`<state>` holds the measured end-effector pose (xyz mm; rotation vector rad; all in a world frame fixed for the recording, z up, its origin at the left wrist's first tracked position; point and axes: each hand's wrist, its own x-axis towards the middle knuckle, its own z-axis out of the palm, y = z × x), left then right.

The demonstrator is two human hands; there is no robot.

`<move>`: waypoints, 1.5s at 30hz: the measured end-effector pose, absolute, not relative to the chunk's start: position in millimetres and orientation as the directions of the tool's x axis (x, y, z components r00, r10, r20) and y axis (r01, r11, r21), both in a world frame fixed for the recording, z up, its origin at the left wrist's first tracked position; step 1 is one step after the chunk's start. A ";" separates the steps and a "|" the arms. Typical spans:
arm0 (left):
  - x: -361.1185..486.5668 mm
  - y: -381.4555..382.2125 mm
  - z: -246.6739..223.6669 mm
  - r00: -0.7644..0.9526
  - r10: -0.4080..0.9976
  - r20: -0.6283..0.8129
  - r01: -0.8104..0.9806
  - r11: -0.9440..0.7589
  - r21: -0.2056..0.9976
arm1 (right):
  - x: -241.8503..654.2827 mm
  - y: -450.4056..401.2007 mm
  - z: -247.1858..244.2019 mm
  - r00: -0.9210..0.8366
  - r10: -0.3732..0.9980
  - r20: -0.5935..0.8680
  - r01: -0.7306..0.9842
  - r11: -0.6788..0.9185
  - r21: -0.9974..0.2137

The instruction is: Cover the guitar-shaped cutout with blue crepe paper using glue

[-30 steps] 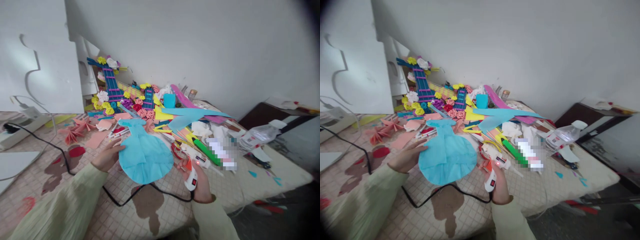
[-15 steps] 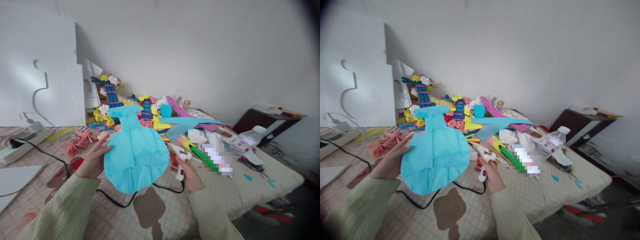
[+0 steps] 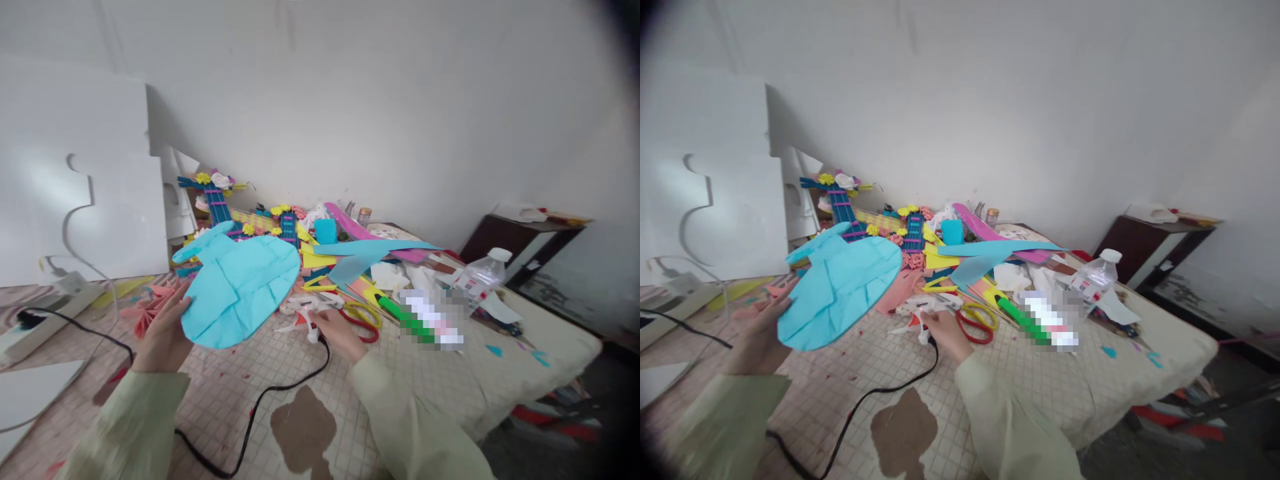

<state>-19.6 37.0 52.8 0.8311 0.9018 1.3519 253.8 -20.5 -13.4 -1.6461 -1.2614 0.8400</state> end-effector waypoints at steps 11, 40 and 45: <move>1.6 24.3 50.8 0.099 0.993 -0.061 -0.519 0.104 0.849 | 398.8 -50.8 -10.9 0.530 0.821 0.210 0.834 -0.460 -0.306; 35.9 1.6 21.5 0.355 0.914 -0.196 -0.578 0.380 0.722 | 416.0 -68.4 -15.2 0.485 0.801 0.350 0.874 -0.434 -0.218; 41.3 -3.8 32.4 0.262 0.879 -0.398 -0.609 0.471 0.638 | 381.7 -89.1 14.2 0.428 0.753 0.500 0.895 -0.279 -0.347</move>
